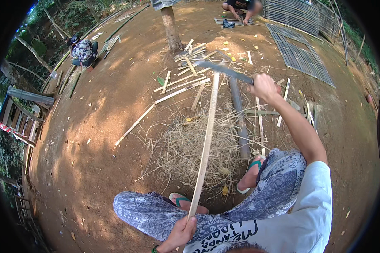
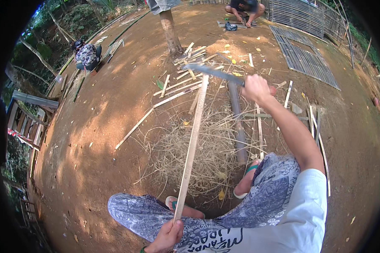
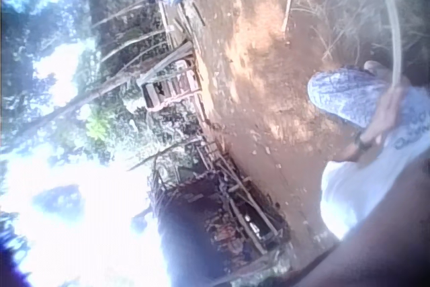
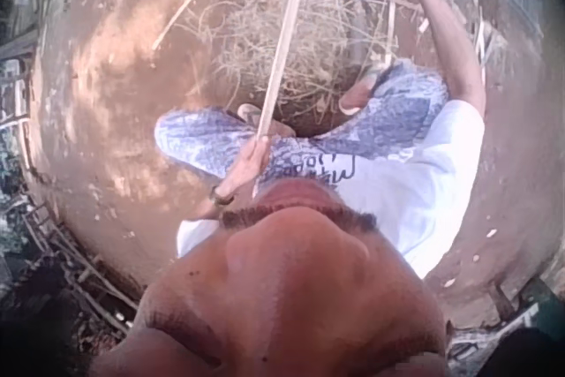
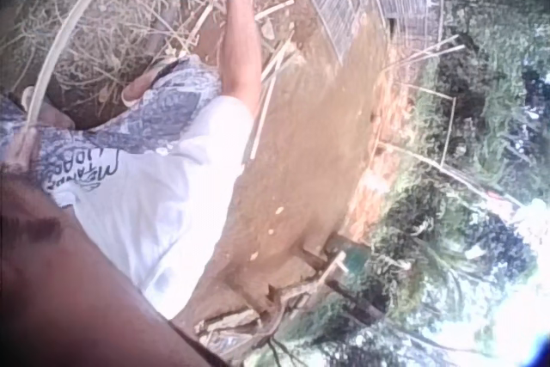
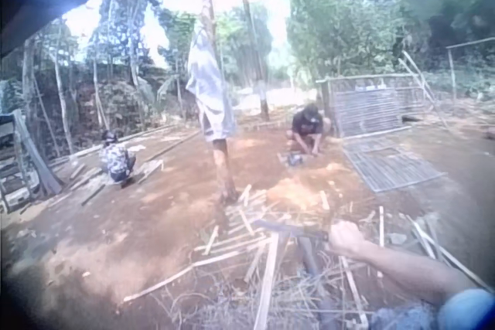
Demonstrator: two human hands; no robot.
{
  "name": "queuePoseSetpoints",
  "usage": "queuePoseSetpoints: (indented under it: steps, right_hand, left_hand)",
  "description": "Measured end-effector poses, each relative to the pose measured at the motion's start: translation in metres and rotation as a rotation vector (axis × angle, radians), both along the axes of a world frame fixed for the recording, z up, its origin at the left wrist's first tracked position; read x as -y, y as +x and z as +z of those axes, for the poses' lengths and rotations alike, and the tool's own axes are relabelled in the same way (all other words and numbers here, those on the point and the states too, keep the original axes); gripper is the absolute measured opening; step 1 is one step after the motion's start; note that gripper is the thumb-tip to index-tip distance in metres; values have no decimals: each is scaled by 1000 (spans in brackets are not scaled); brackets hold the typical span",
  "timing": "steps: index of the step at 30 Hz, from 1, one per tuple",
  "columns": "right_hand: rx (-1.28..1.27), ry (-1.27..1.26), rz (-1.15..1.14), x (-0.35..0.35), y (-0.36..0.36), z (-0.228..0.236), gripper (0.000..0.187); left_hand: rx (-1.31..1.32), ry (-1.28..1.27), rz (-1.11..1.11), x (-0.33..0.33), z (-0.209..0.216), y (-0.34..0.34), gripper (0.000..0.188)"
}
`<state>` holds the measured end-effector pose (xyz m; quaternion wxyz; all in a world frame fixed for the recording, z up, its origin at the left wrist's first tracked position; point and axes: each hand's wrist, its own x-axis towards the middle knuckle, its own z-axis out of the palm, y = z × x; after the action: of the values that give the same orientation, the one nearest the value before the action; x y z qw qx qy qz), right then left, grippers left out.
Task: The person sits on the ground and uses a machete to split long bamboo poles into thin strips. They hold the bamboo vertically and strike it with the blade to separate the material, occasionally inspecting the resulting strips.
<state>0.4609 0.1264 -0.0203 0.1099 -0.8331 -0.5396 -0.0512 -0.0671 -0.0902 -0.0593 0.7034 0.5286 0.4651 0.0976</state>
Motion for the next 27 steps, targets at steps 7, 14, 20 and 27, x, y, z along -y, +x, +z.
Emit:
queuePoseSetpoints:
  steps: [7,14,20,27]
  right_hand:
    - [-428,128,-169,32,32,-24,30]
    - [-376,123,165,38,-39,-15,21]
    - [29,124,820,50,-114,-3,14]
    - [-195,188,-291,-22,44,37,26]
  left_hand:
    - [155,-35,42,-40,3,-21,33]
    - [317,-330,62,-55,6,-8,35]
    - [400,-455,68,-59,10,15,39]
    - [334,-386,-38,-9,2,-18,39]
